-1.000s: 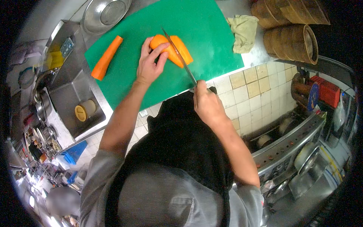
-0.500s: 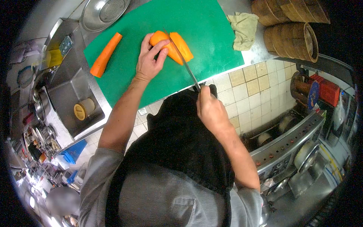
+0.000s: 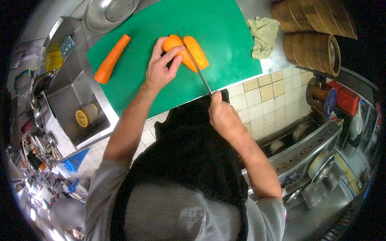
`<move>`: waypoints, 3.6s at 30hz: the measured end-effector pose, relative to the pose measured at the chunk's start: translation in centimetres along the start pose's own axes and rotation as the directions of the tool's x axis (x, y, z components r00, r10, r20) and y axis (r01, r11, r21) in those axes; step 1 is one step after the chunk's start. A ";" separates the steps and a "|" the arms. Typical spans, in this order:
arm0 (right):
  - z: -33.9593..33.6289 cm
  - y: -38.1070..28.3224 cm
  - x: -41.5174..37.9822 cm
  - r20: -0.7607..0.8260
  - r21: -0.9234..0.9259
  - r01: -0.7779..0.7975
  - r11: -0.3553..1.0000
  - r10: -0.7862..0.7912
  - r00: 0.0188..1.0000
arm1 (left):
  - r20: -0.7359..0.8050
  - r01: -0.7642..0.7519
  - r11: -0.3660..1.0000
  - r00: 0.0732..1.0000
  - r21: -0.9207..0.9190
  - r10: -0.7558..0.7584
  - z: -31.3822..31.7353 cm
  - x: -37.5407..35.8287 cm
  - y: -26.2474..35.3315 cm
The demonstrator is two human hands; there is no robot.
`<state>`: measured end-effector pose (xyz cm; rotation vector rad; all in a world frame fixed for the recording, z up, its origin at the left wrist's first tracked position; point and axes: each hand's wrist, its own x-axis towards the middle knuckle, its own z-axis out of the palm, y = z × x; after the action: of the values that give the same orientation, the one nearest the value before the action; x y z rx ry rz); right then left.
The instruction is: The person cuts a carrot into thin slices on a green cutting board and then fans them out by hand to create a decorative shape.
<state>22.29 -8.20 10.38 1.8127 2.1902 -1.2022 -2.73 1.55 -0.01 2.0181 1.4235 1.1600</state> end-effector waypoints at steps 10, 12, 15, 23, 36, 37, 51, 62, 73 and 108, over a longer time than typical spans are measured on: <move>1.8 0.0 6.1 0.013 0.050 -0.011 0.999 0.011 1.000 | -0.008 0.021 1.000 1.000 -0.002 -0.021 0.1 0.1 -0.2; 3.0 0.4 6.6 0.005 0.038 -0.031 0.999 0.031 1.000 | -0.001 0.029 1.000 1.000 0.000 -0.029 0.0 0.1 -0.1; 3.3 1.0 6.9 -0.022 0.071 -0.015 0.997 0.016 1.000 | 0.002 0.046 0.999 0.999 0.000 -0.046 0.1 -0.1 0.5; 0.8 -0.3 4.8 -0.109 0.058 0.008 0.998 -0.001 0.994 | -0.044 0.049 0.999 0.998 0.005 -0.049 0.1 0.1 0.6; 0.5 -0.9 -1.0 -0.124 0.080 -0.040 0.996 0.050 0.991 | -0.042 0.041 0.999 0.998 -0.020 -0.041 0.1 -0.1 0.3; 0.7 -0.7 -1.2 -0.129 0.087 -0.039 0.995 0.050 0.990 | -0.036 0.050 0.998 0.998 -0.025 -0.050 0.2 -0.1 0.2; 0.8 -1.0 1.5 -0.005 0.076 -0.033 0.997 0.033 0.999 | -0.024 0.020 0.999 1.000 -0.036 -0.021 0.1 0.2 -0.2; 3.9 -0.5 7.3 -0.087 0.118 0.015 0.993 -0.005 0.996 | -0.009 0.016 0.999 1.000 -0.035 -0.016 -0.2 0.3 -0.1; 1.3 -1.5 3.8 -0.109 0.123 -0.042 0.992 0.056 0.993 | -0.041 0.046 0.998 0.998 -0.045 -0.048 -0.3 0.1 0.5; 1.1 -1.1 1.0 -0.037 0.046 0.000 0.999 0.002 0.999 | -0.023 0.023 0.999 0.999 -0.041 -0.024 -0.3 0.2 0.2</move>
<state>20.61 -8.10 9.66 1.8686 2.1985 -1.2391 -2.87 1.60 0.37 1.9617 1.4195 1.1966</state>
